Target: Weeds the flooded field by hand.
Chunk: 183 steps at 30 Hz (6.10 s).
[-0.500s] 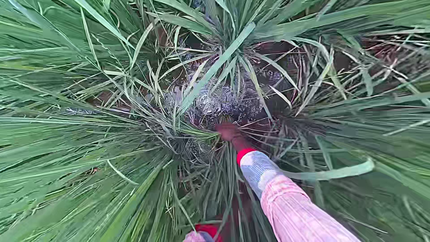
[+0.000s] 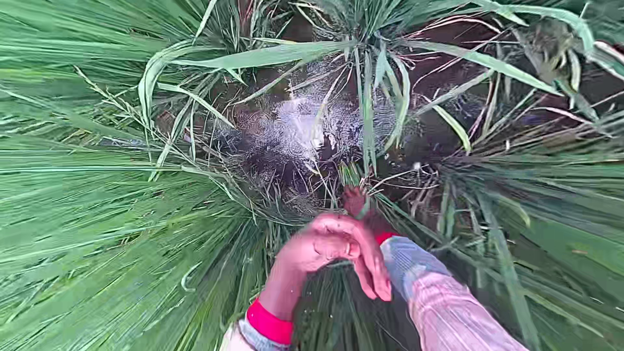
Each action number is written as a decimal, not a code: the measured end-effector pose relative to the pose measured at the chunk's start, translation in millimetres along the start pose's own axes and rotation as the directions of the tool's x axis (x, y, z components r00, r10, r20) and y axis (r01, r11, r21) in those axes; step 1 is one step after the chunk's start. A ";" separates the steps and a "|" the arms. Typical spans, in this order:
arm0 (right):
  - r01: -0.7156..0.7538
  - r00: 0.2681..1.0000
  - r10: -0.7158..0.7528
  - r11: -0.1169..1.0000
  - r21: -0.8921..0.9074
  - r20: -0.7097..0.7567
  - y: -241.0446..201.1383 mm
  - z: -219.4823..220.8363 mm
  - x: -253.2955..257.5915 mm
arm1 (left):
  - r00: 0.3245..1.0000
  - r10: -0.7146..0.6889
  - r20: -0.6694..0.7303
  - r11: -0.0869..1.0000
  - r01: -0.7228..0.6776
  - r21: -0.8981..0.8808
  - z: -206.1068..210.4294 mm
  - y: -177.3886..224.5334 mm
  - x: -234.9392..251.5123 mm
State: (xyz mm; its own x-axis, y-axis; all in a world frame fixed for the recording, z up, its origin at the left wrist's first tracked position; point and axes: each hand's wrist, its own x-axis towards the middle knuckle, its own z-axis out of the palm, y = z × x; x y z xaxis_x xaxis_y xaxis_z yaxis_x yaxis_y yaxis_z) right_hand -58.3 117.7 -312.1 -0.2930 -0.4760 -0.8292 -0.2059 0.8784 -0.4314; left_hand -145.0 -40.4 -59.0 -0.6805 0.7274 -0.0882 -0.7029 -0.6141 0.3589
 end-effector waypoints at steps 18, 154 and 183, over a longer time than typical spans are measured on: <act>0.050 0.989 -0.038 0.996 -0.079 0.144 9.7 1.0 0.7 | -0.065 0.056 -0.996 -0.081 0.994 -0.069 -254.1 -146.5 -95.5; 0.074 0.997 -0.076 0.992 -0.099 -0.022 25.1 35.4 20.4 | -0.191 0.197 -0.962 0.976 -0.056 0.211 -303.1 -137.1 -111.1; 0.043 0.966 -0.011 0.992 -0.120 0.258 -36.9 -61.5 8.9 | -0.166 0.040 -0.985 0.955 0.297 -0.011 -271.1 -120.4 -152.3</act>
State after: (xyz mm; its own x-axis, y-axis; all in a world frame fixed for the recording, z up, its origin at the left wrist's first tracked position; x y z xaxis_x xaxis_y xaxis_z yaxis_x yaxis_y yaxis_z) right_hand -110.7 78.3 -281.7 -0.0397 -0.4576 -0.8883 -0.3289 0.8454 -0.4208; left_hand -12.8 -160.3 -340.7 -0.1192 -0.4467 -0.8867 -0.8757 -0.3736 0.3059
